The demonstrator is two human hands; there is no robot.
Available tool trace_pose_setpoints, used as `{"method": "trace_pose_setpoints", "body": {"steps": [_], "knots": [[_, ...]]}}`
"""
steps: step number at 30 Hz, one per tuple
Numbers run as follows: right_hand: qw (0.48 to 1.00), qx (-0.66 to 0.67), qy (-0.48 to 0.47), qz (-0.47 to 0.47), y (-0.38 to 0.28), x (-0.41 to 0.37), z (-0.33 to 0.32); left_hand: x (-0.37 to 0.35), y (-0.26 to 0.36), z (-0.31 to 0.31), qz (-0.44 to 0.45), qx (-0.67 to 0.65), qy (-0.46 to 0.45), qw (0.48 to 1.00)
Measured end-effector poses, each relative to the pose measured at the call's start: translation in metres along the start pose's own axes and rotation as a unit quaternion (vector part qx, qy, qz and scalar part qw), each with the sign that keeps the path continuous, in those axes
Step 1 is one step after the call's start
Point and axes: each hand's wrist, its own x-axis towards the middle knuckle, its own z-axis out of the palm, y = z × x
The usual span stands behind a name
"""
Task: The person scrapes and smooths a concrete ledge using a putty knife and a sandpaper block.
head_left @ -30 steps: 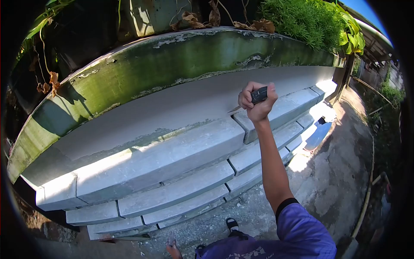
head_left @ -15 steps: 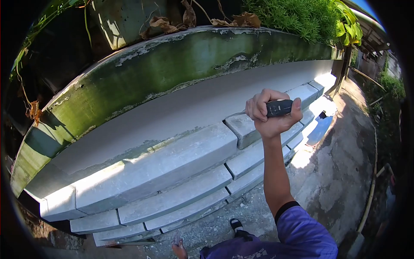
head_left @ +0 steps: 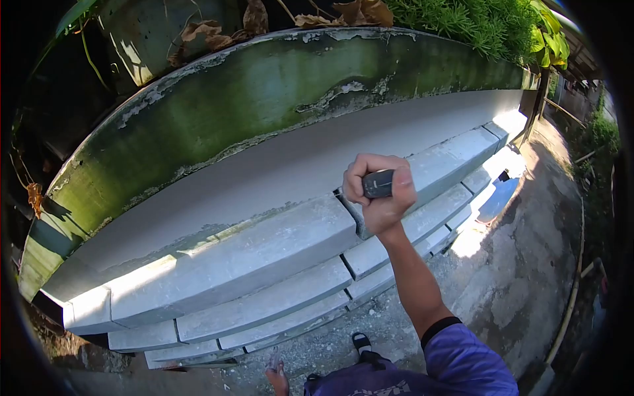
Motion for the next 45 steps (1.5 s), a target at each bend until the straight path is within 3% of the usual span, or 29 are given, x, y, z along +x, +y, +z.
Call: {"method": "trace_pose_setpoints", "body": {"steps": [1, 3, 7, 10, 13, 15, 18, 20, 23, 26, 29, 33, 36, 40, 44, 45], "knots": [[0.997, -0.068, -0.011, -0.036, 0.018, -0.001, 0.006, -0.003, 0.024, -0.004, -0.001, -0.015, -0.021, 1.0], [0.998, -0.045, -0.045, 0.002, 0.014, -0.003, 0.004, -0.008, 0.068, -0.009, -0.001, -0.046, -0.063, 0.997], [0.996, -0.004, -0.038, -0.08, 0.026, -0.025, -0.004, -0.013, 0.087, 0.003, 0.027, -0.088, -0.066, 0.994], [0.98, 0.012, -0.07, -0.185, 0.036, -0.041, -0.005, -0.016, 0.07, 0.017, 0.038, -0.114, -0.015, 0.993], [0.943, -0.037, -0.171, -0.282, 0.023, -0.06, 0.009, -0.017, 0.003, 0.038, -0.037, -0.08, -0.012, 0.996], [0.909, -0.069, -0.22, -0.346, 0.011, -0.082, 0.035, -0.023, 0.019, 0.051, -0.059, -0.055, -0.017, 0.997], [0.907, -0.12, -0.189, -0.356, 0.022, -0.106, 0.054, -0.026, 0.063, 0.059, -0.093, -0.009, -0.025, 0.995], [0.928, -0.161, -0.172, -0.289, 0.025, -0.093, 0.041, -0.03, 0.081, 0.06, -0.116, 0.022, -0.03, 0.993], [0.944, -0.178, -0.141, -0.24, 0.032, -0.069, 0.034, -0.044, 0.08, 0.08, -0.059, -0.126, 0.04, 0.99], [0.944, -0.143, -0.163, -0.247, 0.018, -0.072, 0.04, -0.058, 0.102, 0.092, -0.08, -0.193, 0.059, 0.976], [0.927, -0.06, -0.195, -0.314, -0.001, -0.096, 0.047, -0.071, 0.101, 0.096, -0.071, -0.182, 0.071, 0.978], [0.938, -0.118, -0.213, -0.246, 0.019, -0.075, 0.048, -0.089, 0.095, 0.096, -0.046, -0.183, 0.084, 0.978], [0.933, -0.158, -0.207, -0.25, 0.032, -0.064, 0.044, -0.098, 0.094, 0.09, -0.026, -0.187, 0.088, 0.978], [0.907, -0.016, -0.278, -0.316, -0.007, -0.088, 0.047, -0.115, 0.085, 0.068, -0.044, -0.18, 0.065, 0.98], [0.932, -0.12, -0.216, -0.264, 0.027, -0.073, 0.051, -0.147, 0.066, 0.04, -0.005, -0.175, 0.078, 0.981], [0.932, -0.147, -0.207, -0.259, 0.032, -0.071, 0.048, -0.159, 0.056, 0.033, -0.03, -0.159, 0.076, 0.984]]}}
